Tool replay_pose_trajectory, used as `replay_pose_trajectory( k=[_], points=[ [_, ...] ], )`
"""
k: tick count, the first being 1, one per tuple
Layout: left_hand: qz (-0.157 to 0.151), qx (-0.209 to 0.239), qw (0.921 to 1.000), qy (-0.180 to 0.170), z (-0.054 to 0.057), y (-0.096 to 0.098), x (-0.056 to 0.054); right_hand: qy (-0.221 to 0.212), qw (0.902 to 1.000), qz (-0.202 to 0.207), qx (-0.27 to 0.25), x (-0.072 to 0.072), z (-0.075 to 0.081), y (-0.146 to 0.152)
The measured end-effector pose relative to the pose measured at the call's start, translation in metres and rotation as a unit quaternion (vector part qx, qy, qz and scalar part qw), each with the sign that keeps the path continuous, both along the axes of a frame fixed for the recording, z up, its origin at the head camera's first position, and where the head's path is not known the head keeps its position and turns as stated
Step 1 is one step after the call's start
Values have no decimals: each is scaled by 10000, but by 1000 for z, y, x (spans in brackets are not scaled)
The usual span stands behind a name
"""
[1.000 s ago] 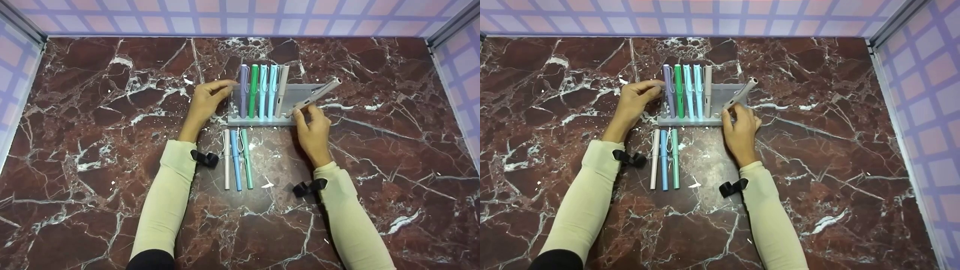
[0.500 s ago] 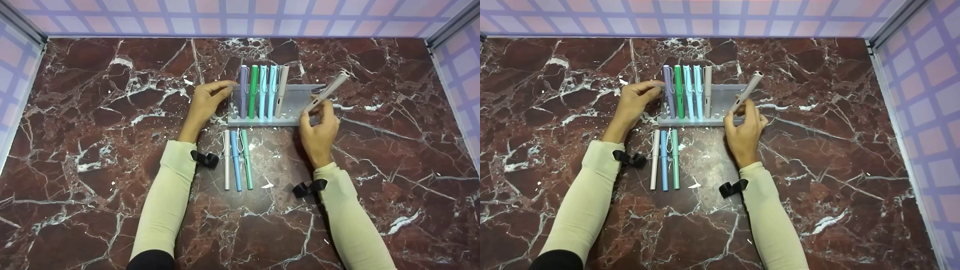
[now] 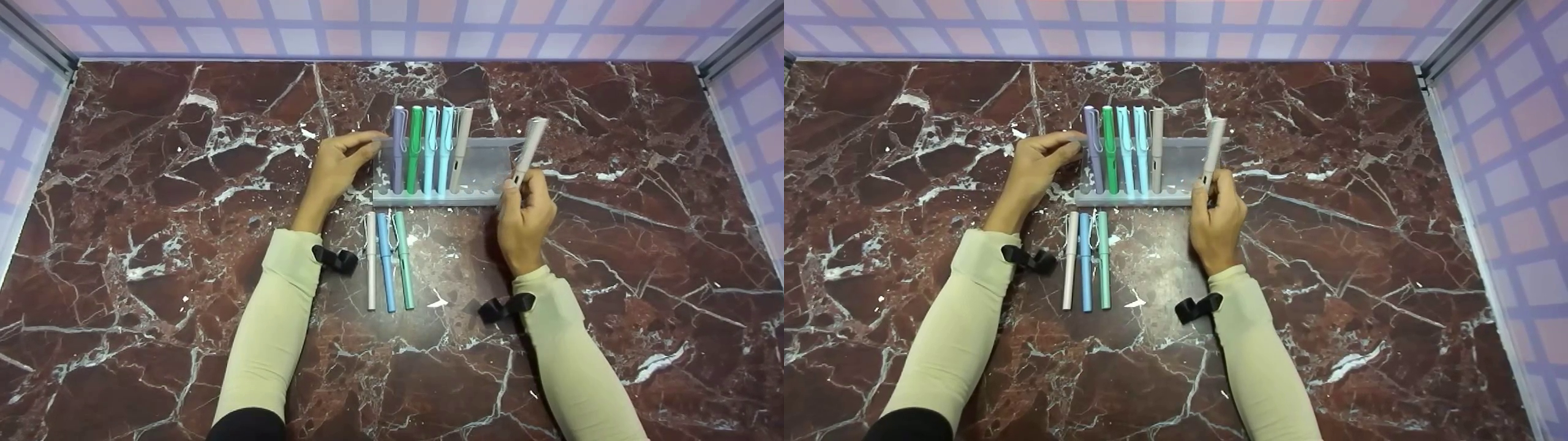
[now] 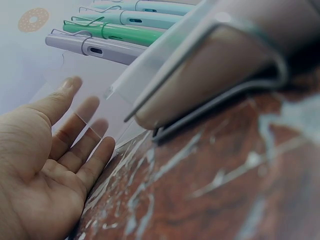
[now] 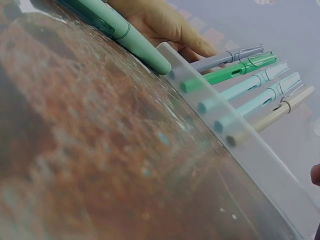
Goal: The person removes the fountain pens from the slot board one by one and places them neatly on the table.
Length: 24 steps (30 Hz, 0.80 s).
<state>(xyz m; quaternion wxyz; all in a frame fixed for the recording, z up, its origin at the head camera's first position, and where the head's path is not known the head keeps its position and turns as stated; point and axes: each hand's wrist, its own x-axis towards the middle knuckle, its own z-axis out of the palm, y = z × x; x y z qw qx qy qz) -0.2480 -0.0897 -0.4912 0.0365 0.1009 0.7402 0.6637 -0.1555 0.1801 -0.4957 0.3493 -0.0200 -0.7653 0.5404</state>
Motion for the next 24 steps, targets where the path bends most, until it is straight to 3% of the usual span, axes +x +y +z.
replay_pose_trajectory(
  k=[9,16,24],
  points=[
    [20,-4,10000,-88,-1,0,-1,58,10000,-25,41,10,25,-12],
    [46,-6,9999,-137,-2,0,-2,-36,9987,-401,303,-1,4,-2],
    [30,-14,9998,-204,1,0,-1,-81,9994,-229,255,-4,-3,1]
  ],
)
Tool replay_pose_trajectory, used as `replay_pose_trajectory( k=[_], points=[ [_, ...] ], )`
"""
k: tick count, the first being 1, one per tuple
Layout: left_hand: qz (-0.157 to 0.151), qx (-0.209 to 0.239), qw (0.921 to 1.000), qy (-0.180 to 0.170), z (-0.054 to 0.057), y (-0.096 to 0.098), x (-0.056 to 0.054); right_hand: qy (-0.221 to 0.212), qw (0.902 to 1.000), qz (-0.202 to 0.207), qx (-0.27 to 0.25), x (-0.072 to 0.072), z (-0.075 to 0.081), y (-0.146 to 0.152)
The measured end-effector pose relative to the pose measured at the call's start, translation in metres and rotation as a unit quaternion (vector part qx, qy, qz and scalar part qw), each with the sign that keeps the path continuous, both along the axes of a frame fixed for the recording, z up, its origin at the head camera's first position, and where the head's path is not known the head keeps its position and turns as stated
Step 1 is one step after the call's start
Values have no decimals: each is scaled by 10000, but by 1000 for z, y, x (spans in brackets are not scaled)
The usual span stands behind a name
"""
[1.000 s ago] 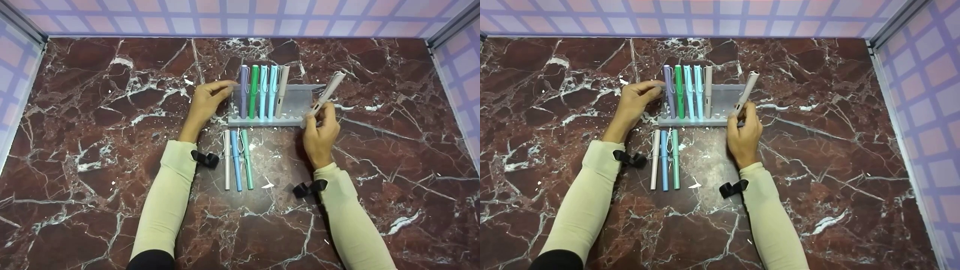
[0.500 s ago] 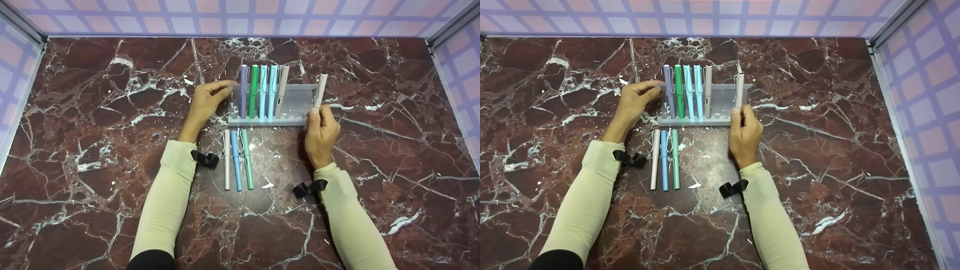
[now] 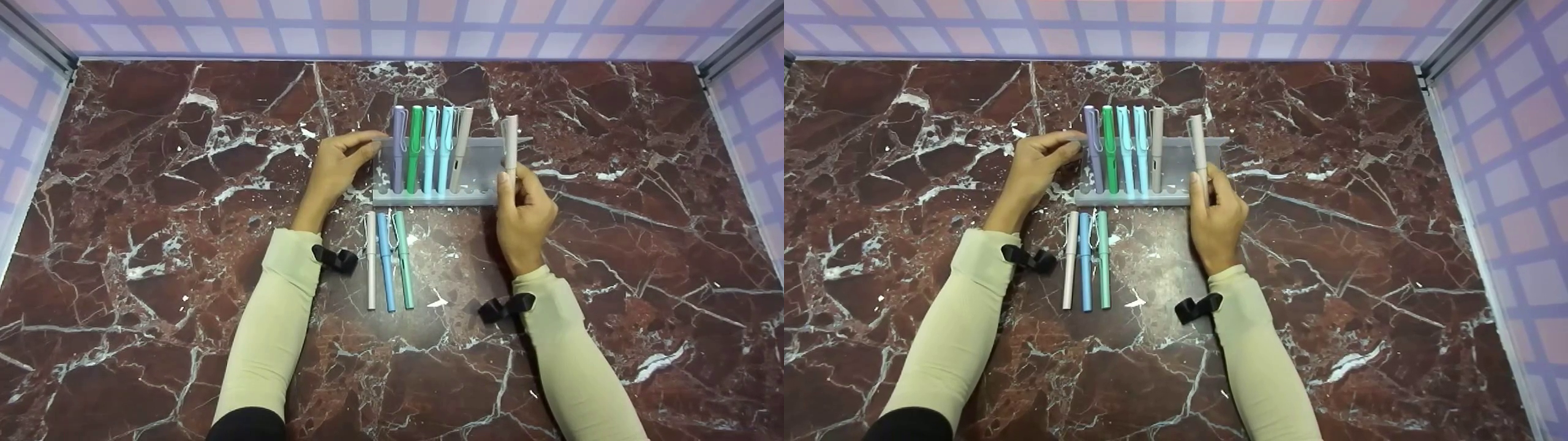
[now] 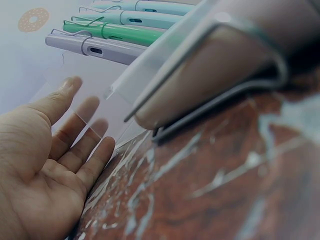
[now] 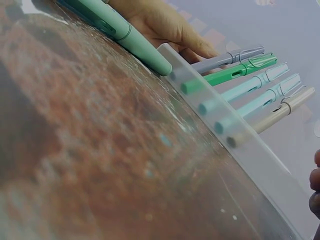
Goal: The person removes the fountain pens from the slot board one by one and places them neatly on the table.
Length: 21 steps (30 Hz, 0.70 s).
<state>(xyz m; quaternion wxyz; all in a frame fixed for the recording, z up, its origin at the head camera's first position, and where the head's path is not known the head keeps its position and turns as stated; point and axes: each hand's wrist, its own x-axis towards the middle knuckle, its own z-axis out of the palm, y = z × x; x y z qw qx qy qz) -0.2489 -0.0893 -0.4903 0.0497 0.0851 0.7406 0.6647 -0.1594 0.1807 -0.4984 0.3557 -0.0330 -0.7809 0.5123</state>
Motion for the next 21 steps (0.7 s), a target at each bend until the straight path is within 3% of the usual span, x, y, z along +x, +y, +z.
replay_pose_trajectory(
  k=[11,21],
  points=[
    [22,-47,9998,-173,0,-1,1,-191,9973,545,-453,3,2,1],
    [-40,-67,9998,173,-3,-1,-1,-239,9942,757,-722,4,1,1]
  ],
)
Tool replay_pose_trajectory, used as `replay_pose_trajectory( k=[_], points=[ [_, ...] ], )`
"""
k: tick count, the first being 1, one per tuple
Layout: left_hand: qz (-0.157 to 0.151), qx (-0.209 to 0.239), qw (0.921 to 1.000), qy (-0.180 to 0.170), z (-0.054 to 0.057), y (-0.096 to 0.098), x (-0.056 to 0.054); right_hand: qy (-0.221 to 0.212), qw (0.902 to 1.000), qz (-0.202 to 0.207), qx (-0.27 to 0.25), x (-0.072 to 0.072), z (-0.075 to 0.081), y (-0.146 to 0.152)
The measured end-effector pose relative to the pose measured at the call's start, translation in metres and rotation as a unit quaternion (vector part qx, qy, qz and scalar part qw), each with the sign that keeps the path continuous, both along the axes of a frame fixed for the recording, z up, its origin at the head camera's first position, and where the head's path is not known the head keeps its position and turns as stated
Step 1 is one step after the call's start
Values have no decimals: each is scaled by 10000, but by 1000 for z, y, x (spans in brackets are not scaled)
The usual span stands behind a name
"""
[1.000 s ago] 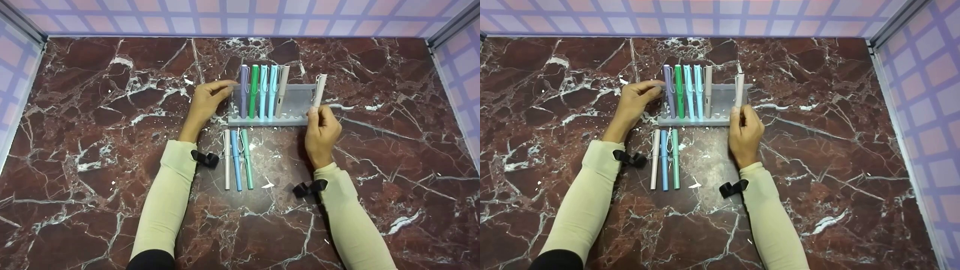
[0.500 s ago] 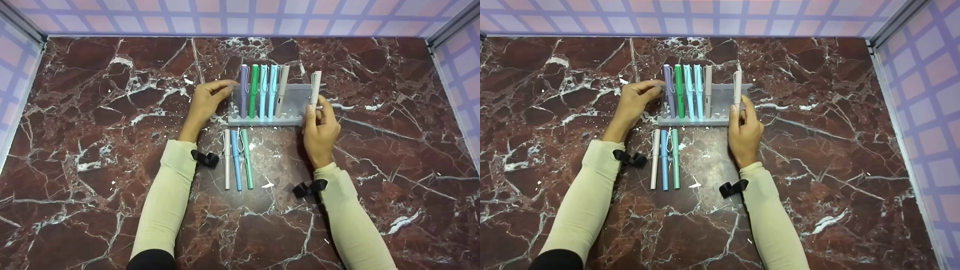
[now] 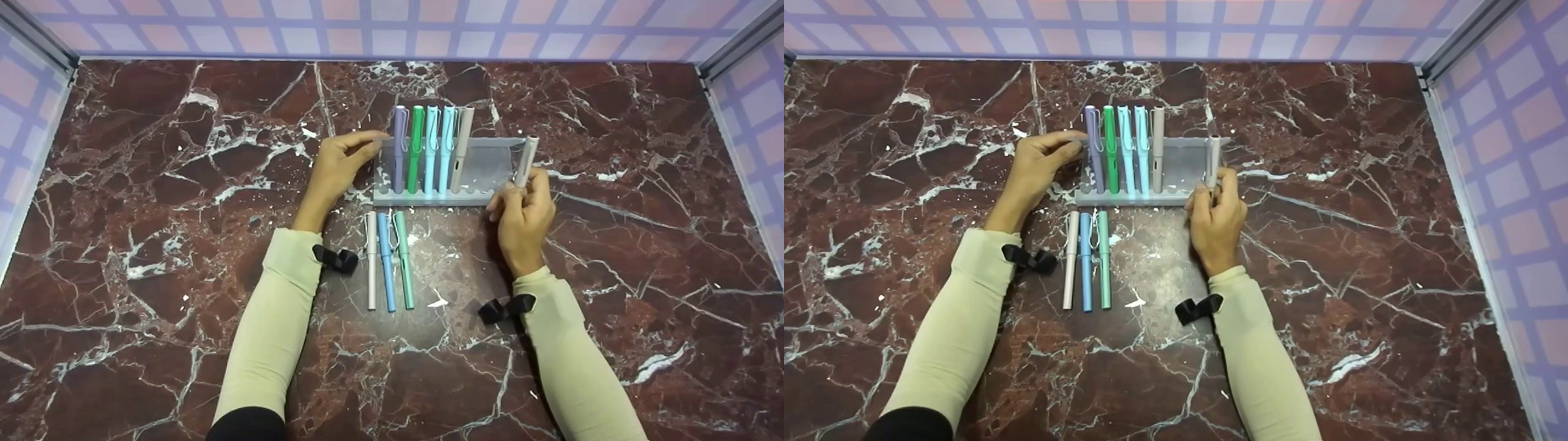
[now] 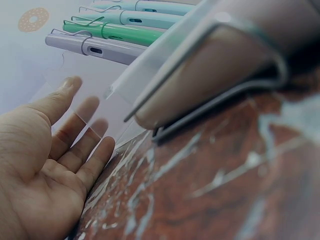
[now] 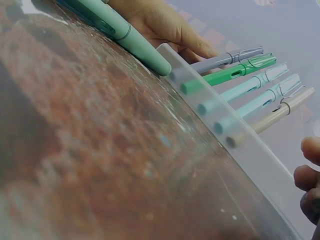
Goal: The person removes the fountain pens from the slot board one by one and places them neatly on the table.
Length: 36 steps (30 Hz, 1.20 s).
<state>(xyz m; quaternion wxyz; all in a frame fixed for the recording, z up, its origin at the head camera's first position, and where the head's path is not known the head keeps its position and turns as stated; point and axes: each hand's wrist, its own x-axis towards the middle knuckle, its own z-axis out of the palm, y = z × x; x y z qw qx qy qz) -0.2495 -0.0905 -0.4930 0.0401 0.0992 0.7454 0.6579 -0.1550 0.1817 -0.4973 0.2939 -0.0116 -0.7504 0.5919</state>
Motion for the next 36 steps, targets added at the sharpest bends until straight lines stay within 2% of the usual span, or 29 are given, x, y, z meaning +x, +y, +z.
replay_pose_trajectory(
  k=[7,18,24,31,36],
  points=[
    [-4,13,10000,-66,1,0,1,-103,9994,239,238,2,-1,0],
    [-9,55,9999,-152,1,1,-1,-78,9995,228,180,2,1,-3],
    [25,-24,9999,-102,0,1,-1,25,9995,305,-17,2,-1,-3],
    [41,-16,10000,-86,0,1,-1,7,9987,466,-188,6,0,-8],
    [22,-71,9999,-69,1,1,0,-106,9984,553,-58,10,-1,-12]
  ],
)
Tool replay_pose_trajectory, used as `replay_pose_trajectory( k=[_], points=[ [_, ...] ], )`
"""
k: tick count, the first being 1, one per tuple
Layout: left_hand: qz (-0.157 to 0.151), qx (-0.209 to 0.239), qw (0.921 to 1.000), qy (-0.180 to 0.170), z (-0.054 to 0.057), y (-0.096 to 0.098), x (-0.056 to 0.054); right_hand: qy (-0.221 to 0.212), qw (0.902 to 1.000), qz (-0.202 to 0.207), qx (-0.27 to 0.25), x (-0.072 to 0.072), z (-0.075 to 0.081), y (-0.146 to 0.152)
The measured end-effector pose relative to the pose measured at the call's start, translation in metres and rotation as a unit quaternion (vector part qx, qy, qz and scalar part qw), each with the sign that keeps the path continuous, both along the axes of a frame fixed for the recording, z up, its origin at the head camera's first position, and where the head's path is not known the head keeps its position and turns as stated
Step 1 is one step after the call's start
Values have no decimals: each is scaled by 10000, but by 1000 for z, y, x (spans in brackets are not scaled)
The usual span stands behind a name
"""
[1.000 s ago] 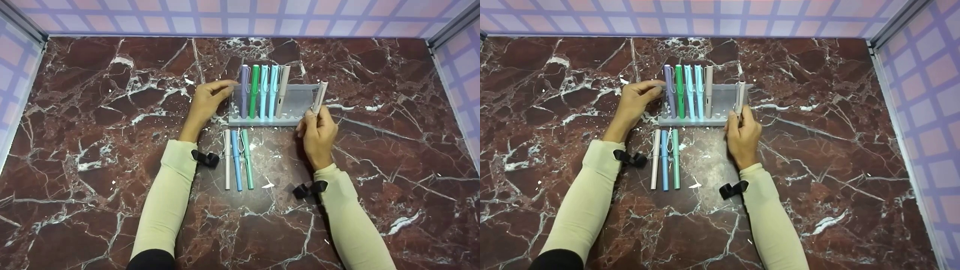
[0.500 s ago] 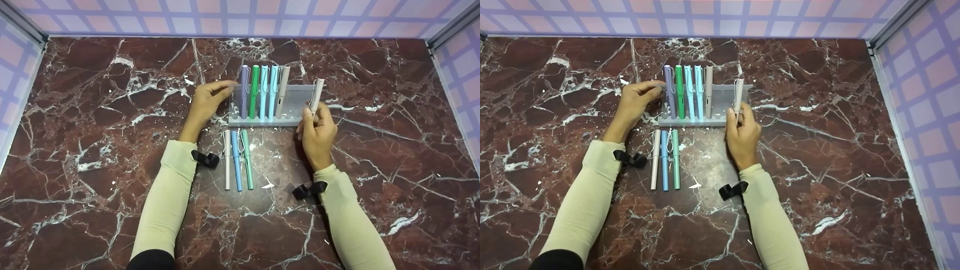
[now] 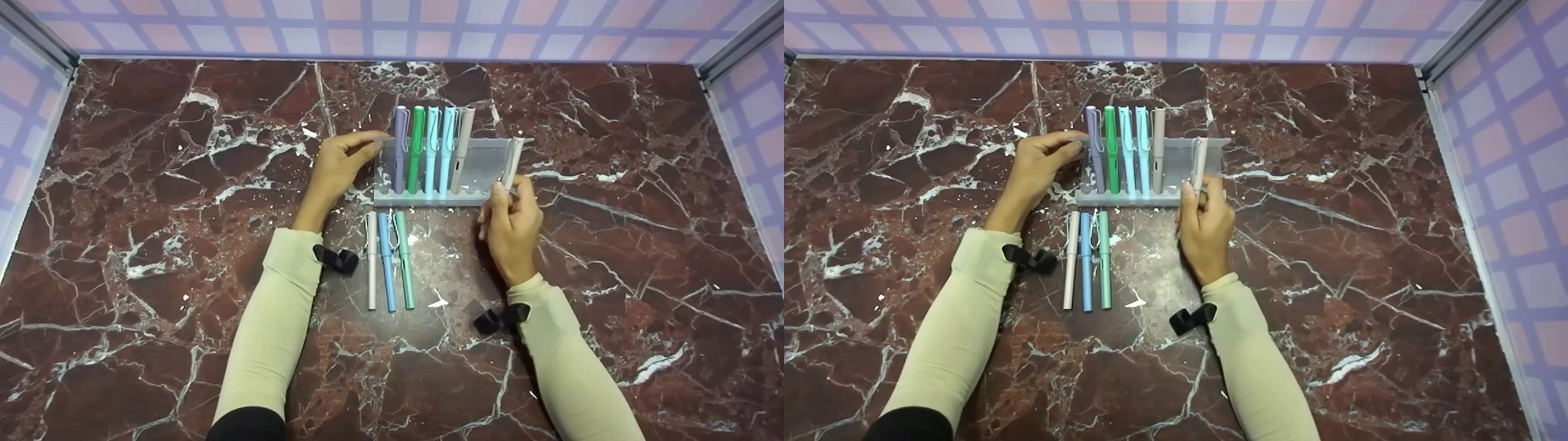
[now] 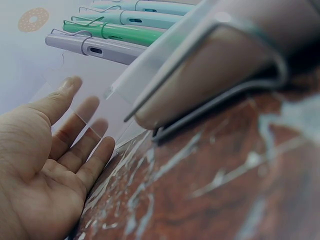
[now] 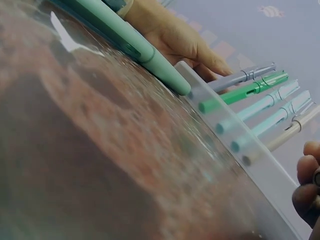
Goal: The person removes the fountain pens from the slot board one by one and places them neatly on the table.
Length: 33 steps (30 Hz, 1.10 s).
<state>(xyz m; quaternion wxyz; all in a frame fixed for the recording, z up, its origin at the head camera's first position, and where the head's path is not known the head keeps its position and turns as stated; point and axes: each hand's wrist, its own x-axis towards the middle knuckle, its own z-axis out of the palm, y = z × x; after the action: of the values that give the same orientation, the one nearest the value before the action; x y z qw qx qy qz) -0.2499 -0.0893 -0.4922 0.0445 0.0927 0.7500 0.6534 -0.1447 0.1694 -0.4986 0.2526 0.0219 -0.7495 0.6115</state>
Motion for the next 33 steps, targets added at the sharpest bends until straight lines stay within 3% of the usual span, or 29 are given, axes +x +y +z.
replay_pose_trajectory(
  k=[9,14,20,25,33],
  points=[
    [8,-5,10000,20,0,0,0,29,9932,-291,1129,7,-4,-7],
    [-5,136,9999,-90,0,-1,1,0,9896,-54,1439,12,-3,-16],
    [-18,146,9999,5,0,-1,0,-157,9958,610,663,16,0,-27],
    [2,77,10000,37,1,-1,1,-461,9917,1203,-17,20,0,-35],
    [36,39,10000,32,2,1,2,-817,9884,1257,238,26,-1,-41]
  ],
)
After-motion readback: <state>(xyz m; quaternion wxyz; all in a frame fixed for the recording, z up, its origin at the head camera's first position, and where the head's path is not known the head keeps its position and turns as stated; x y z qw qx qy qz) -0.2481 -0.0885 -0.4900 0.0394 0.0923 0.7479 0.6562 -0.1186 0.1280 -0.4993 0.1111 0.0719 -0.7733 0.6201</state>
